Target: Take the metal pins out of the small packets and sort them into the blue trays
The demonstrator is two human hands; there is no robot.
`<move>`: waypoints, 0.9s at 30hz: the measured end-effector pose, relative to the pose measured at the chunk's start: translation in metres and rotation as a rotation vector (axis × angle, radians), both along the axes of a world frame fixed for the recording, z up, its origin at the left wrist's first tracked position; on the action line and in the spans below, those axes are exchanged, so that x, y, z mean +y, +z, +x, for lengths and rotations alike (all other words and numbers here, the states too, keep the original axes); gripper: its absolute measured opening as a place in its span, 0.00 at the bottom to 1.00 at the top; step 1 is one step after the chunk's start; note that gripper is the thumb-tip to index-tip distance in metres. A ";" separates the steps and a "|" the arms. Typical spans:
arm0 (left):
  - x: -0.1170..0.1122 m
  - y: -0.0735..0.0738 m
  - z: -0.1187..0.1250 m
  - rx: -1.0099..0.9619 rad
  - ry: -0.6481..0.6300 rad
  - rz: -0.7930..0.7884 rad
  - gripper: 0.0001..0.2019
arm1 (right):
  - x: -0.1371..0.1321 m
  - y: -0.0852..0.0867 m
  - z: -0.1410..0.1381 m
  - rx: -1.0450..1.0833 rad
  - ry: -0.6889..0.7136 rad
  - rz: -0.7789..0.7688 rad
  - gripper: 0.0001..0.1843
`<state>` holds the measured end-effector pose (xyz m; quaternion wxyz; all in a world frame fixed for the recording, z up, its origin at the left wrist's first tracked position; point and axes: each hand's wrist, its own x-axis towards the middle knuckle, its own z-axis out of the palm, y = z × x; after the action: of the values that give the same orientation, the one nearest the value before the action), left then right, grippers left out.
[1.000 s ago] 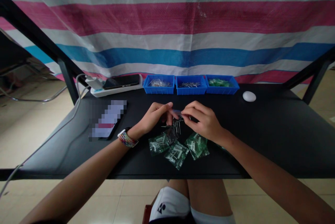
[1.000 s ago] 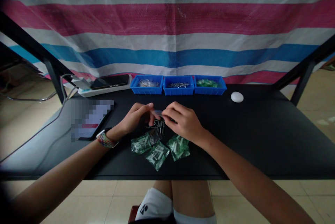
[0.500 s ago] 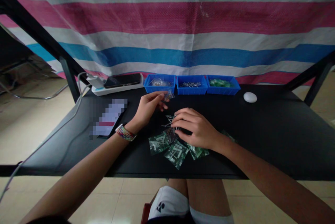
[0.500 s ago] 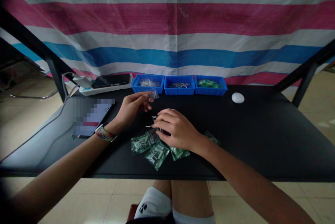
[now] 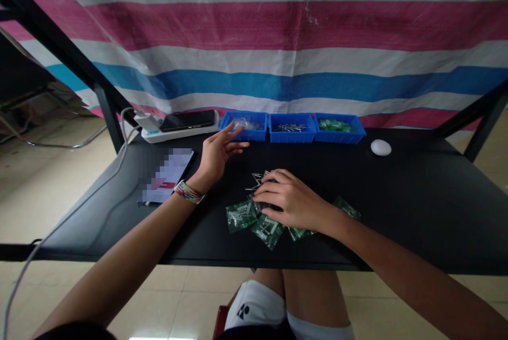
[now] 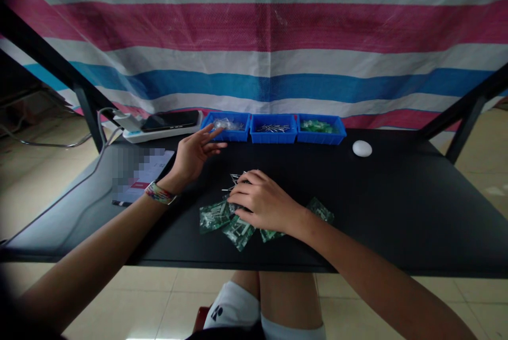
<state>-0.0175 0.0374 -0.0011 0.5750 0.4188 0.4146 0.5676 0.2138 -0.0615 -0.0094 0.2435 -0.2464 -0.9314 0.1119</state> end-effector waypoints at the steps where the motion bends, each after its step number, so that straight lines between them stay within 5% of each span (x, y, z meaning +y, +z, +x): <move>1: 0.000 0.000 0.000 -0.002 -0.011 0.009 0.25 | 0.001 0.000 0.000 -0.004 0.004 0.014 0.09; 11: -0.004 0.001 0.003 0.084 -0.048 0.101 0.19 | 0.009 0.002 0.002 -0.091 0.087 0.199 0.08; 16: -0.006 0.001 0.005 0.118 -0.066 0.113 0.17 | 0.008 0.000 0.003 -0.064 0.055 0.127 0.08; 20: -0.006 0.000 0.005 0.137 -0.075 0.113 0.17 | 0.007 -0.001 0.003 -0.040 0.005 0.048 0.18; 27: -0.007 -0.002 0.007 0.158 -0.077 0.115 0.14 | 0.012 0.003 0.002 -0.136 0.073 0.220 0.07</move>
<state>-0.0108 0.0304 -0.0032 0.5368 0.5104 0.4089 0.5330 0.2162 -0.0496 -0.0061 0.2011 -0.1910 -0.9608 0.0007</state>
